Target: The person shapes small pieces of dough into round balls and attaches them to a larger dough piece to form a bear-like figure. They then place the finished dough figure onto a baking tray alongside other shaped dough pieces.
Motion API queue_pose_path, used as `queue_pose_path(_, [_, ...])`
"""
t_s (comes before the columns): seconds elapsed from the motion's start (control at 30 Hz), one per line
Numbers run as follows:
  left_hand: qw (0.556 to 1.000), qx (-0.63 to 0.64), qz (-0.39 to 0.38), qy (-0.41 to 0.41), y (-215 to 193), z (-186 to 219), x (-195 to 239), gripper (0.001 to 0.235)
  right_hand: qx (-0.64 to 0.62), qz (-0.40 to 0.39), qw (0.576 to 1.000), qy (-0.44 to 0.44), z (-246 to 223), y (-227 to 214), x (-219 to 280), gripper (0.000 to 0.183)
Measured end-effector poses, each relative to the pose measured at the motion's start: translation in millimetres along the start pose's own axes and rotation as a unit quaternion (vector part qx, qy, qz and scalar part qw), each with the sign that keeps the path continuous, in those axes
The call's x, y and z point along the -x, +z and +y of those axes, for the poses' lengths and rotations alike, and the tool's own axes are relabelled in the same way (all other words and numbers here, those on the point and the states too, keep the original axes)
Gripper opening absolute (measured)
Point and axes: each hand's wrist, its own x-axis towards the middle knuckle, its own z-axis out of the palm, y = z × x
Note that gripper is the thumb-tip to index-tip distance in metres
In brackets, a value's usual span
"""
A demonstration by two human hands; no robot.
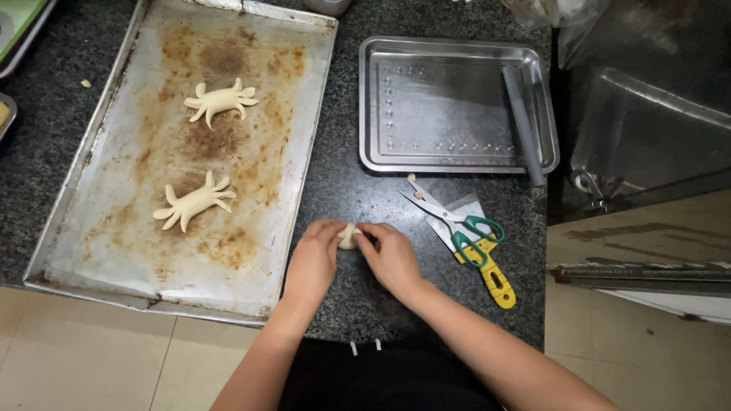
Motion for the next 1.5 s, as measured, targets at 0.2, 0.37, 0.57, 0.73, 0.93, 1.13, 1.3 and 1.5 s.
queue_pose_path(0.2, [1.0,-0.022,-0.009,0.001,19.0,-19.6,-1.8,0.02,0.029,-0.007,1.0,0.006,-3.2,1.3,-1.9,0.025])
queue_pose_path(0.37, [1.0,-0.011,-0.017,-0.007,8.3,-13.3,-2.6,0.023,0.003,-0.007,1.0,0.0,-0.6,-1.3,-1.2,0.035])
queue_pose_path(0.57, [0.998,0.024,-0.039,-0.033,-11.5,-9.1,0.0,0.057,-0.026,-0.048,0.998,-0.018,9.0,-10.4,2.2,0.071])
queue_pose_path(0.73, [0.995,-0.017,-0.1,-0.025,9.3,-19.4,-10.8,0.071,0.059,-0.118,0.991,-0.022,9.8,1.4,-13.9,0.066])
queue_pose_path(0.93, [0.987,-0.024,-0.135,-0.08,21.8,-37.5,-22.5,0.053,0.034,-0.135,0.989,-0.045,14.7,3.0,-29.7,0.05])
queue_pose_path(1.13, [0.95,0.256,-0.111,-0.137,-39.6,26.4,-35.0,0.061,-0.136,-0.14,0.979,-0.056,-35.3,-70.0,-26.3,0.05])
queue_pose_path(1.3, [0.675,0.688,-0.165,-0.21,-91.2,118.0,-39.0,0.054,-0.248,-0.148,0.954,-0.077,-76.6,-138.8,-18.7,0.043])
queue_pose_path(1.5, [0.576,0.76,-0.149,-0.26,-79.4,151.6,-62.3,0.054,-0.113,-0.036,0.976,-0.183,-109.0,-185.7,0.2,0.069])
